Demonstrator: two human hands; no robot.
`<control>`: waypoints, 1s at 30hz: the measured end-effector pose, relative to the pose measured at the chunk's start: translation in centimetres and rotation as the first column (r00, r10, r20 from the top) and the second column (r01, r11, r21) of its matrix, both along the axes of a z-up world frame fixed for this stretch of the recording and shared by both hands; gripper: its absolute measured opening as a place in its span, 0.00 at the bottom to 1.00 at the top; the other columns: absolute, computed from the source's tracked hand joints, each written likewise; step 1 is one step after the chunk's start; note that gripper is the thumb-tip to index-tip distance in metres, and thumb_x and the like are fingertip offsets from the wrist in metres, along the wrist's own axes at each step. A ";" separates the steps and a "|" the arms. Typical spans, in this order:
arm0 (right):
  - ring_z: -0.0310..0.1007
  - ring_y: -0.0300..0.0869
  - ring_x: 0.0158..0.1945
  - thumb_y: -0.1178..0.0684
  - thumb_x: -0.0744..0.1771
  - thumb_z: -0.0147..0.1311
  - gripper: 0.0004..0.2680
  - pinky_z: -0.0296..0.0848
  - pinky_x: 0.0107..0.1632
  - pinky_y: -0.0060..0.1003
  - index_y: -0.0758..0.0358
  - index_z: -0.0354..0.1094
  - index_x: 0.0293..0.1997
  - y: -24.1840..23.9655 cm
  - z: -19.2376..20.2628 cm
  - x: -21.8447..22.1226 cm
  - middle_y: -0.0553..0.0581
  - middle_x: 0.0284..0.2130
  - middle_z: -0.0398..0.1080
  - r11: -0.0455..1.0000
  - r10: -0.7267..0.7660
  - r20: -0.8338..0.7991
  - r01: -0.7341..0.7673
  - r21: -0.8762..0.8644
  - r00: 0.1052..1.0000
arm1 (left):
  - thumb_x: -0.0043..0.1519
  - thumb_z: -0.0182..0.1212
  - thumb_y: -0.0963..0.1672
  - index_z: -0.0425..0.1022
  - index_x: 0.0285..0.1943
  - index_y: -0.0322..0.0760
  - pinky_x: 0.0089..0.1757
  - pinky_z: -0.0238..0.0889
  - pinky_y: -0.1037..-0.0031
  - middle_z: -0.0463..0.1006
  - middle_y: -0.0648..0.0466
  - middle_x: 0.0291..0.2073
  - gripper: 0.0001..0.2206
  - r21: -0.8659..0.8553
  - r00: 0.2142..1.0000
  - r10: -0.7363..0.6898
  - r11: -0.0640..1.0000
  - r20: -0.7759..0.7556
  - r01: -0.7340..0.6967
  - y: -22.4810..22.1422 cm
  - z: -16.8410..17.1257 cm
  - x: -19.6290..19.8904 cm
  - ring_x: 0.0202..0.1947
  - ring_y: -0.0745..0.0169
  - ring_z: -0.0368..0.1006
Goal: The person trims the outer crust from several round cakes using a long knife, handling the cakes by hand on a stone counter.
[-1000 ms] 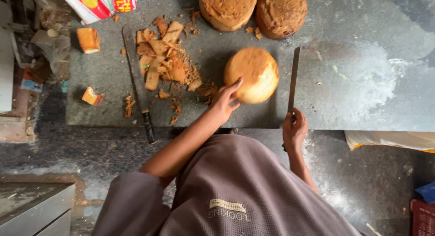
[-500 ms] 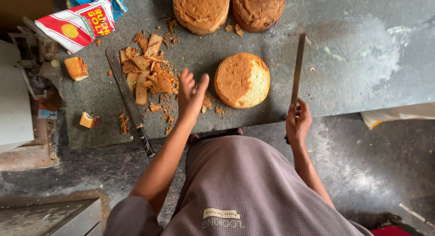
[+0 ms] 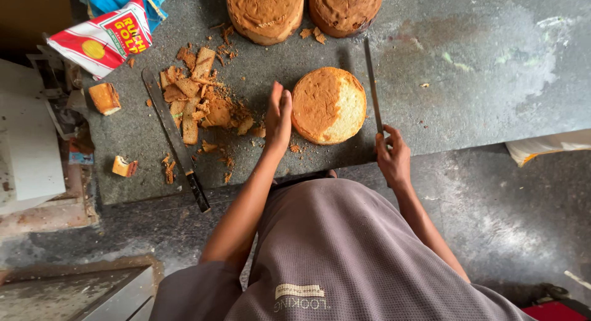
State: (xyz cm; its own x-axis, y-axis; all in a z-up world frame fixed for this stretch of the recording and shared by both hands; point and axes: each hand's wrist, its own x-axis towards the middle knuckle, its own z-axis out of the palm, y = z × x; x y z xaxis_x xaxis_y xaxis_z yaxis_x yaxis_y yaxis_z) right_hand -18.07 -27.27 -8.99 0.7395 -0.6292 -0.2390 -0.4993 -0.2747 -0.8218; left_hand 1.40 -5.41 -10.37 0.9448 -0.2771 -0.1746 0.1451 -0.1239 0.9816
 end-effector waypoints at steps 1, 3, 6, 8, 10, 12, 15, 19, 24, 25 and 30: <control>0.69 0.36 0.24 0.50 0.71 0.52 0.16 0.66 0.24 0.34 0.67 0.62 0.65 -0.3 -0.1 0.0 0.56 0.27 0.72 0.999 -0.022 -0.001 0.022 0.034 1.000 | 0.63 0.41 0.65 0.39 0.82 0.31 0.70 0.41 0.56 0.42 0.38 0.80 0.47 0.068 0.994 -0.109 0.992 -0.006 0.109 0.1 -0.1 0.0 0.79 0.44 0.41; 0.67 0.35 0.23 0.50 0.71 0.52 0.17 0.64 0.22 0.33 0.68 0.61 0.65 -0.7 -0.1 0.3 0.55 0.27 0.70 0.993 -0.059 -0.005 0.059 0.102 0.998 | 0.65 0.40 0.64 0.34 0.81 0.30 0.68 0.34 0.53 0.35 0.38 0.80 0.46 0.201 0.949 -0.312 0.928 -0.042 0.314 0.2 -0.2 -0.3 0.79 0.43 0.32; 0.63 0.34 0.18 0.52 0.71 0.52 0.16 0.60 0.18 0.33 0.69 0.60 0.65 -0.9 0.0 0.5 0.54 0.25 0.67 0.967 -0.085 0.048 0.070 0.246 0.995 | 0.64 0.50 0.61 0.40 0.81 0.30 0.70 0.41 0.57 0.44 0.37 0.78 0.45 0.335 0.953 -0.297 0.905 0.052 0.264 -0.3 -0.1 -0.6 0.77 0.45 0.40; 0.63 0.34 0.17 0.52 0.71 0.51 0.16 0.59 0.18 0.33 0.69 0.60 0.65 -1.1 0.1 0.5 0.54 0.25 0.67 0.963 -0.071 0.066 0.051 0.263 0.995 | 0.72 0.46 0.57 0.38 0.82 0.32 0.74 0.37 0.55 0.41 0.40 0.81 0.38 0.606 0.872 -0.327 0.794 0.363 0.045 -1.0 0.3 -0.9 0.81 0.46 0.36; 0.63 0.34 0.16 0.53 0.71 0.50 0.15 0.59 0.17 0.33 0.70 0.60 0.64 -1.2 0.2 0.5 0.54 0.25 0.67 0.960 -0.066 0.074 0.043 0.278 0.995 | 0.75 0.44 0.56 0.38 0.83 0.34 0.75 0.33 0.53 0.39 0.41 0.82 0.35 0.724 0.731 -0.464 0.688 0.501 -0.060 -2.0 1.0 -1.2 0.82 0.46 0.33; 0.63 0.34 0.16 0.53 0.71 0.50 0.14 0.59 0.17 0.33 0.70 0.61 0.63 -1.2 0.2 0.6 0.55 0.24 0.66 0.955 -0.069 0.072 0.045 0.293 0.995 | 0.73 0.43 0.56 0.37 0.82 0.35 0.73 0.29 0.50 0.37 0.41 0.81 0.35 0.788 0.599 -0.633 0.615 0.491 0.005 -3.2 1.5 -1.6 0.80 0.45 0.31; 0.63 0.34 0.16 0.53 0.71 0.50 0.14 0.59 0.17 0.33 0.70 0.60 0.63 -1.1 0.4 0.6 0.55 0.25 0.66 0.959 -0.060 0.064 0.040 0.281 0.996 | 0.70 0.43 0.57 0.40 0.80 0.39 0.71 0.28 0.51 0.38 0.46 0.79 0.34 0.913 0.625 -0.747 0.387 0.227 0.132 -4.6 2.0 -1.4 0.78 0.48 0.31; 0.64 0.34 0.18 0.52 0.70 0.52 0.14 0.61 0.18 0.33 0.69 0.63 0.61 -1.3 1.2 1.0 0.54 0.25 0.68 0.970 -0.052 0.044 0.041 0.240 0.998 | 0.70 0.49 0.55 0.43 0.79 0.36 0.70 0.28 0.53 0.38 0.44 0.78 0.35 0.866 0.623 -0.746 0.451 0.235 0.214 -4.3 2.0 -0.5 0.77 0.46 0.33; 0.73 0.42 0.31 0.50 0.70 0.60 0.12 0.70 0.34 0.38 0.65 0.73 0.57 -2.6 1.8 1.0 0.62 0.33 0.75 0.922 0.125 -0.046 -0.133 -0.363 0.991 | 0.72 0.57 0.52 0.58 0.78 0.40 0.74 0.56 0.63 0.68 0.46 0.74 0.28 0.412 0.862 -0.228 0.911 0.452 0.025 -1.6 1.2 1.2 0.72 0.55 0.65; 0.74 0.45 0.36 0.50 0.69 0.61 0.11 0.72 0.38 0.40 0.62 0.74 0.54 -2.8 1.6 1.0 0.60 0.37 0.76 0.845 0.156 -0.021 -0.144 -0.515 0.988 | 0.67 0.58 0.51 0.55 0.78 0.38 0.67 0.60 0.62 0.70 0.44 0.68 0.31 0.349 0.965 -0.143 0.935 0.221 0.059 -0.8 0.8 1.4 0.67 0.53 0.68; 0.75 0.48 0.45 0.46 0.69 0.58 0.18 0.78 0.43 0.39 0.66 0.68 0.63 -2.6 0.3 2.6 0.66 0.52 0.71 0.970 0.142 -0.060 -0.151 -0.188 0.988 | 0.58 0.75 0.49 0.48 0.75 0.25 0.55 0.61 0.66 0.68 0.43 0.58 0.43 0.184 0.968 -0.023 0.980 -0.250 0.071 0.3 -0.9 1.9 0.58 0.56 0.66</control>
State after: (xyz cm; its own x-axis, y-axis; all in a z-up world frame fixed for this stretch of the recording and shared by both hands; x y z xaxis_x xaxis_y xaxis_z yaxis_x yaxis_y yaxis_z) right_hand -15.42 -29.88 -8.70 0.8181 -0.5524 -0.1601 -0.4777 -0.4977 -0.7239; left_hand 3.35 -5.08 -11.28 0.8530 -0.2587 -0.4534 0.3682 -0.3174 0.8739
